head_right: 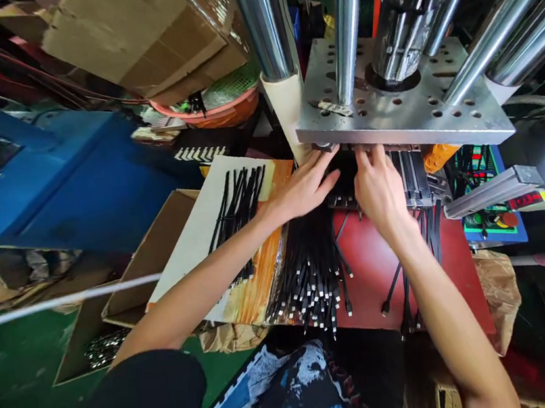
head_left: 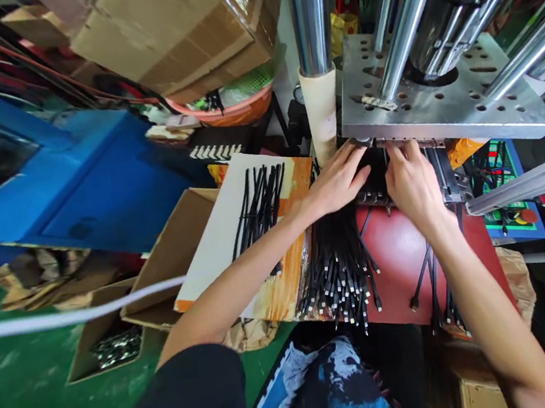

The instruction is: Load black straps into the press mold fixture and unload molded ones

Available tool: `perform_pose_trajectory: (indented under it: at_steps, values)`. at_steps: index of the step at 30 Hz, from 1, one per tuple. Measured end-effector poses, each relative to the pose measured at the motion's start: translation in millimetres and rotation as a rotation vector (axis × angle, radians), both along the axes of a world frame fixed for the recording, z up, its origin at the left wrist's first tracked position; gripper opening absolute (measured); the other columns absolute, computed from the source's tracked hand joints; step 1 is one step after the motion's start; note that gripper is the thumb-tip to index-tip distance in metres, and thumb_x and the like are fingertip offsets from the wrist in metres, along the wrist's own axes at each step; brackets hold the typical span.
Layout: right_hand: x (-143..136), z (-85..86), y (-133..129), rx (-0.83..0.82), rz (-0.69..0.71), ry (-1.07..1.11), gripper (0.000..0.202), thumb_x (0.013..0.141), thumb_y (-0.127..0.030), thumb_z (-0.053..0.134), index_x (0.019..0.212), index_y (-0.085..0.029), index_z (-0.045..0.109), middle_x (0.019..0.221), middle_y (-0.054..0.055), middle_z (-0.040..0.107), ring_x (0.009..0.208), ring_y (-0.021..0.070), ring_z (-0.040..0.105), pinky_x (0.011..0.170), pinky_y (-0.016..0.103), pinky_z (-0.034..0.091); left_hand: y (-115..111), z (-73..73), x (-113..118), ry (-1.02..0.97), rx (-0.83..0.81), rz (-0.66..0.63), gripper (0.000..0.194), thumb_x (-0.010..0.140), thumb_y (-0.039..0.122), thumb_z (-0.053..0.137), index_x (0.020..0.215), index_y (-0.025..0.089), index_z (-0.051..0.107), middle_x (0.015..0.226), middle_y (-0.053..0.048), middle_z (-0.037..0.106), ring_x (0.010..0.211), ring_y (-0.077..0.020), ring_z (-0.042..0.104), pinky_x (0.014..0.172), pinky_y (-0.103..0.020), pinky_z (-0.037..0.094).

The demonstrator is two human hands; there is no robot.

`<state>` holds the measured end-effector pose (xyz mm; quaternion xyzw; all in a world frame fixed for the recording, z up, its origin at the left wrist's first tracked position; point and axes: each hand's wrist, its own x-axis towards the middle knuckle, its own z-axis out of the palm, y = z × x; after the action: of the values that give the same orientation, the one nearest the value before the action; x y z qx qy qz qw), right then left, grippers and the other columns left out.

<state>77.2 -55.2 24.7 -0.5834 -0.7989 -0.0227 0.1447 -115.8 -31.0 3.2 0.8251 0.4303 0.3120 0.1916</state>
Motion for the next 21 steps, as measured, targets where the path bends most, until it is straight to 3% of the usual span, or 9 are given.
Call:
perform_pose_trajectory:
  at_steps: [2,5,7,9,12,14,16,18,21]
  values:
    - [0.5,-12.6,-66.9,-0.072,-0.025,0.064,0.025,0.106,-0.025,0.044,0.116,-0.017,0.065,0.101,0.015,0.068,0.078,0.0249,0.065,0.064,0.035,0.046,-58.3,12.6,-16.3,-0.181,-0.149,0.003,0.041,0.106,0.027,0.054,0.145,0.014,0.056,0.151,-0.017,0.060,0.144,-0.0271,0.055,0.126,-0.044,0.042]
    - [-1.0,-45.6,-145.3,-0.234,-0.008,0.008,0.011,0.104,-0.026,0.053,0.103,-0.020,0.062,0.086,0.007,0.066,0.062,0.0193,0.060,0.052,0.031,0.035,-147.8,27.2,-40.8,-0.338,-0.710,-0.125,0.028,0.108,0.036,0.052,0.122,0.019,0.070,0.121,-0.010,0.077,0.113,-0.0216,0.074,0.103,-0.036,0.059]
    - [2.8,-62.5,-173.1,-0.303,-0.008,0.025,0.011,0.104,-0.022,0.051,0.098,-0.020,0.059,0.085,0.006,0.066,0.066,0.0194,0.064,0.054,0.029,0.036,-194.5,25.7,-48.4,-0.368,-1.083,-0.246,0.038,0.106,0.038,0.057,0.140,0.021,0.062,0.128,-0.012,0.076,0.110,-0.0224,0.077,0.096,-0.036,0.062]
    - [16.2,-65.3,-190.1,-0.365,-0.037,0.129,0.012,0.105,-0.023,0.049,0.097,-0.021,0.058,0.086,0.004,0.067,0.072,0.0195,0.067,0.059,0.029,0.041,-226.6,14.1,-43.1,-0.423,-1.362,-0.339,0.062,0.100,0.039,0.068,0.157,0.022,0.047,0.146,-0.018,0.067,0.125,-0.0269,0.072,0.105,-0.043,0.059]
    - [50.5,-45.2,-216.4,-0.570,-0.067,0.321,0.016,0.105,-0.029,0.049,0.092,-0.023,0.058,0.079,0.000,0.067,0.065,0.0161,0.063,0.061,0.027,0.044,-248.7,-9.9,-10.1,-0.818,-1.630,-0.225,0.078,0.094,0.043,0.077,0.160,0.022,0.042,0.162,-0.021,0.051,0.148,-0.0302,0.054,0.124,-0.049,0.043]
    - [69.8,-28.2,-233.9,-0.807,-0.001,0.383,0.022,0.104,-0.032,0.050,0.087,-0.024,0.059,0.072,-0.002,0.065,0.061,0.0150,0.061,0.059,0.025,0.044,-249.1,-20.6,20.1,-1.165,-1.634,0.008,0.064,0.094,0.044,0.078,0.149,0.021,0.055,0.155,-0.020,0.058,0.147,-0.0301,0.055,0.125,-0.049,0.041]
    - [76.4,-19.8,-242.8,-0.936,-0.023,0.370,0.030,0.106,-0.040,0.049,0.083,-0.025,0.061,0.070,-0.001,0.066,0.061,0.0162,0.063,0.059,0.026,0.044,-242.7,-24.5,46.0,-1.387,-1.523,0.159,0.047,0.095,0.042,0.077,0.134,0.019,0.065,0.132,-0.015,0.073,0.130,-0.0281,0.067,0.117,-0.046,0.048]
    - [69.8,-22.7,-239.4,-0.855,-0.214,0.264,0.037,0.105,-0.052,0.050,0.084,-0.024,0.062,0.074,0.002,0.070,0.065,0.0197,0.066,0.060,0.028,0.042,-234.9,-24.7,60.9,-1.410,-1.404,0.175,0.036,0.097,0.044,0.073,0.123,0.018,0.069,0.100,-0.007,0.077,0.101,-0.0217,0.075,0.103,-0.040,0.056]
    - [52.2,-33.6,-222.6,-0.644,-0.454,0.034,0.032,0.105,-0.047,0.051,0.086,-0.022,0.059,0.076,0.008,0.070,0.063,0.0229,0.065,0.057,0.030,0.034,-226.8,-24.8,63.3,-1.129,-1.282,0.116,0.040,0.101,0.051,0.067,0.111,0.014,0.074,0.077,-0.002,0.072,0.074,-0.0145,0.071,0.086,-0.031,0.058]
